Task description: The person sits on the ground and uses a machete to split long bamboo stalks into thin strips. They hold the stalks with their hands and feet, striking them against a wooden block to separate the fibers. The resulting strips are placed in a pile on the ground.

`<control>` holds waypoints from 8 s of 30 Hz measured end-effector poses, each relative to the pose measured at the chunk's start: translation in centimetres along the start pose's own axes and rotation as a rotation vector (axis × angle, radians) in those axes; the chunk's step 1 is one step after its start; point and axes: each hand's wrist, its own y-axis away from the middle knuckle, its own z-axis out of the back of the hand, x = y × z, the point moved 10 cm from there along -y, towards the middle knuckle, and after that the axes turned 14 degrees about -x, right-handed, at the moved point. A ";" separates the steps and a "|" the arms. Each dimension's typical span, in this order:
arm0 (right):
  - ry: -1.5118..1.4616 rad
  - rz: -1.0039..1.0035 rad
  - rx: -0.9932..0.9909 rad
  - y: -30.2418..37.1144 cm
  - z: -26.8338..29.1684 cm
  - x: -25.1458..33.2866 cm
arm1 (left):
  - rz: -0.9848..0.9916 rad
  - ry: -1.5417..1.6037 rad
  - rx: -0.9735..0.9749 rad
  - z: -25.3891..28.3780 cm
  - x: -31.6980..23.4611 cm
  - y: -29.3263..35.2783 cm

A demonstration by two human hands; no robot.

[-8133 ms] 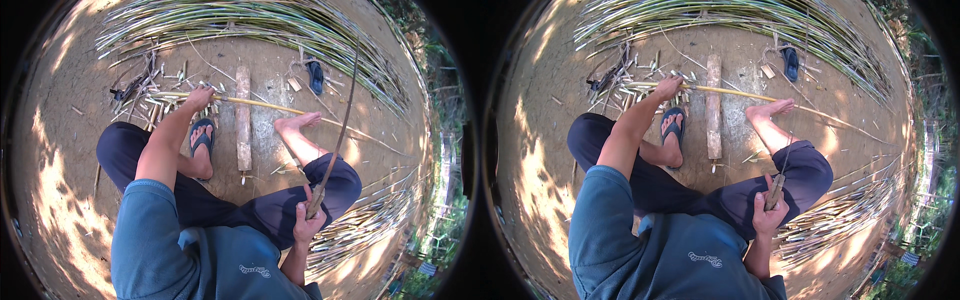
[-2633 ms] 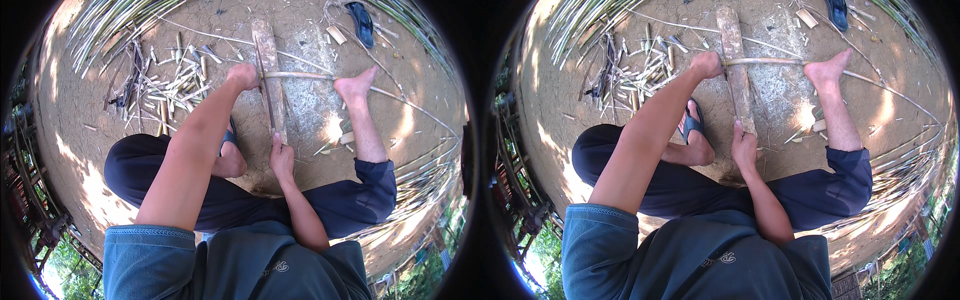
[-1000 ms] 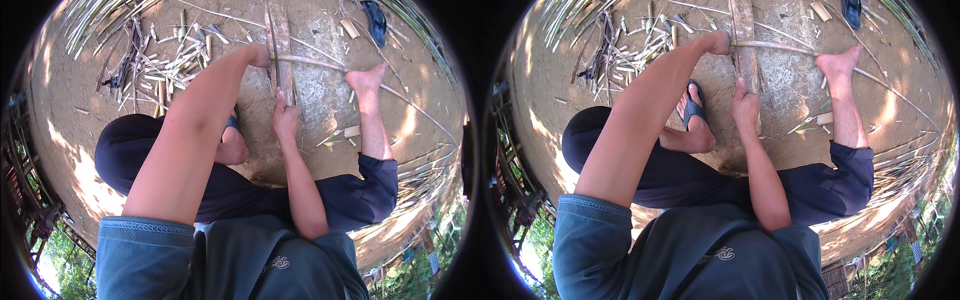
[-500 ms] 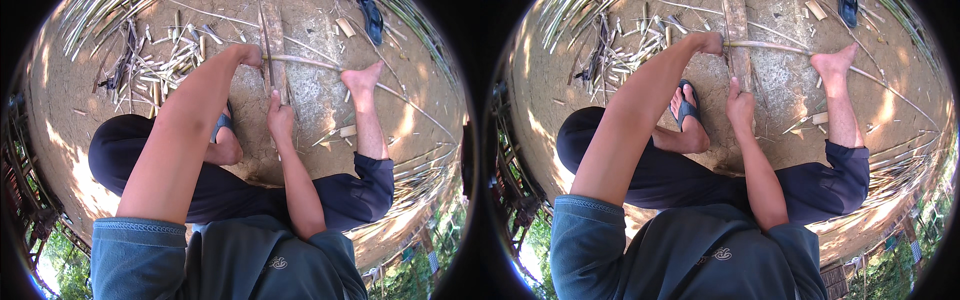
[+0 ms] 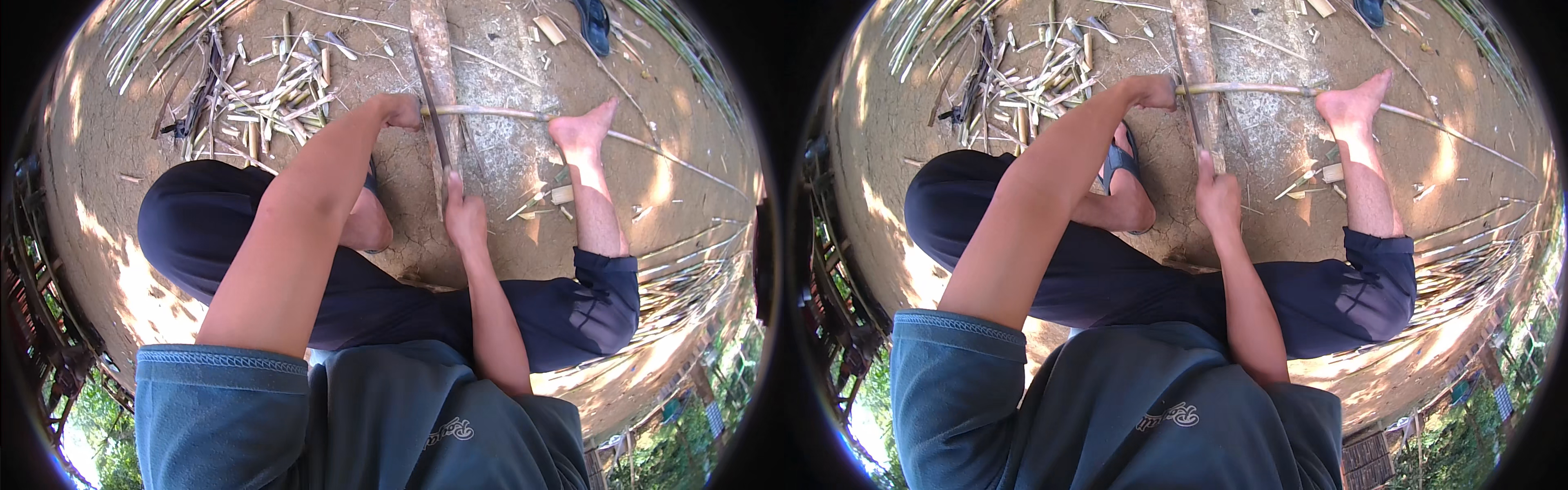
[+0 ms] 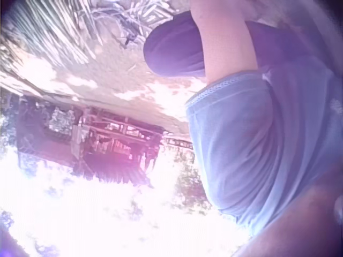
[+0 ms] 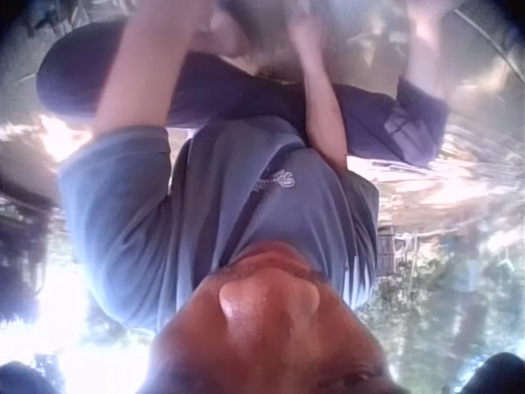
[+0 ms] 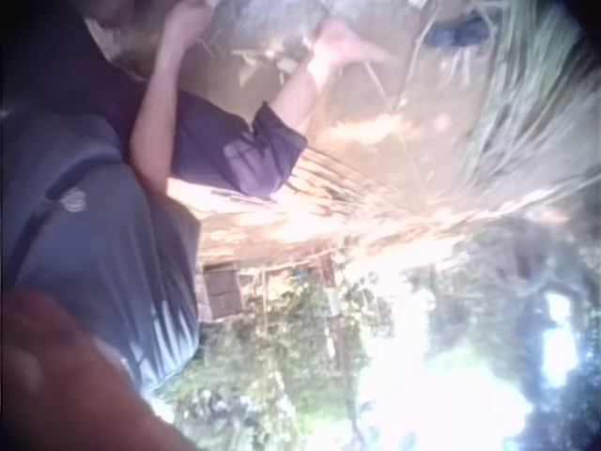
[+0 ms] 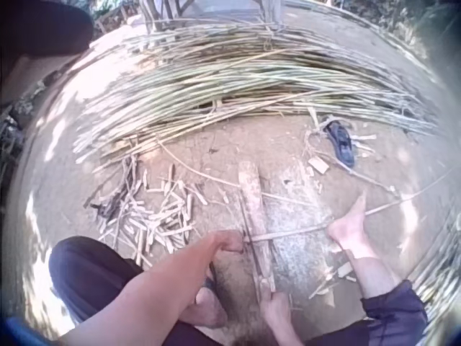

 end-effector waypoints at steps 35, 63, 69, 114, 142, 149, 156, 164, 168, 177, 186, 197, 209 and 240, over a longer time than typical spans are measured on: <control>-0.084 -0.003 -0.039 -1.5 0.0 1.8 | -0.255 -0.332 -0.104 -0.3 -1.6 -3.6; -0.042 0.032 -0.056 -2.7 -0.7 0.4 | -0.219 -0.419 -0.279 2.3 -1.8 -4.3; -0.134 0.120 -0.090 3.4 2.1 -3.1 | -0.130 -0.365 -0.223 2.5 -1.5 -3.1; -0.043 0.088 0.050 9.0 3.3 -1.9 | 0.173 -0.247 -0.757 3.9 0.5 5.3; -0.521 0.147 -0.151 10.9 11.5 3.5 | 0.174 -0.169 -0.642 5.2 0.8 4.9; -0.431 0.289 -0.199 11.6 11.4 5.3 | 0.139 -0.192 -0.601 5.1 -0.6 5.1; -0.386 0.302 -0.161 12.9 11.2 5.2 | 0.219 -0.223 -0.595 5.5 -0.7 5.4; -0.382 0.309 -0.177 14.1 12.1 5.9 | 0.200 -0.233 -0.570 5.3 -0.8 4.8; -0.401 0.263 -0.149 14.2 11.9 6.0 | 0.199 -0.223 -0.582 5.5 -0.6 4.7; -0.414 0.191 -0.128 9.4 8.1 6.0 | 0.211 -0.193 -0.580 5.3 -0.7 4.4; -0.364 0.230 -0.185 11.2 9.1 5.1 | 0.194 -0.167 -0.584 5.0 -0.5 4.1; -0.340 0.237 -0.141 13.9 10.8 2.9 | 0.203 -0.186 -0.549 5.1 -0.8 4.4; -0.357 0.289 -0.189 10.2 7.5 3.9 | 0.201 -0.177 -0.587 4.9 -0.5 4.4; -0.401 0.318 -0.182 12.6 10.0 -0.1 | 0.225 -0.193 -0.639 5.3 -1.0 4.5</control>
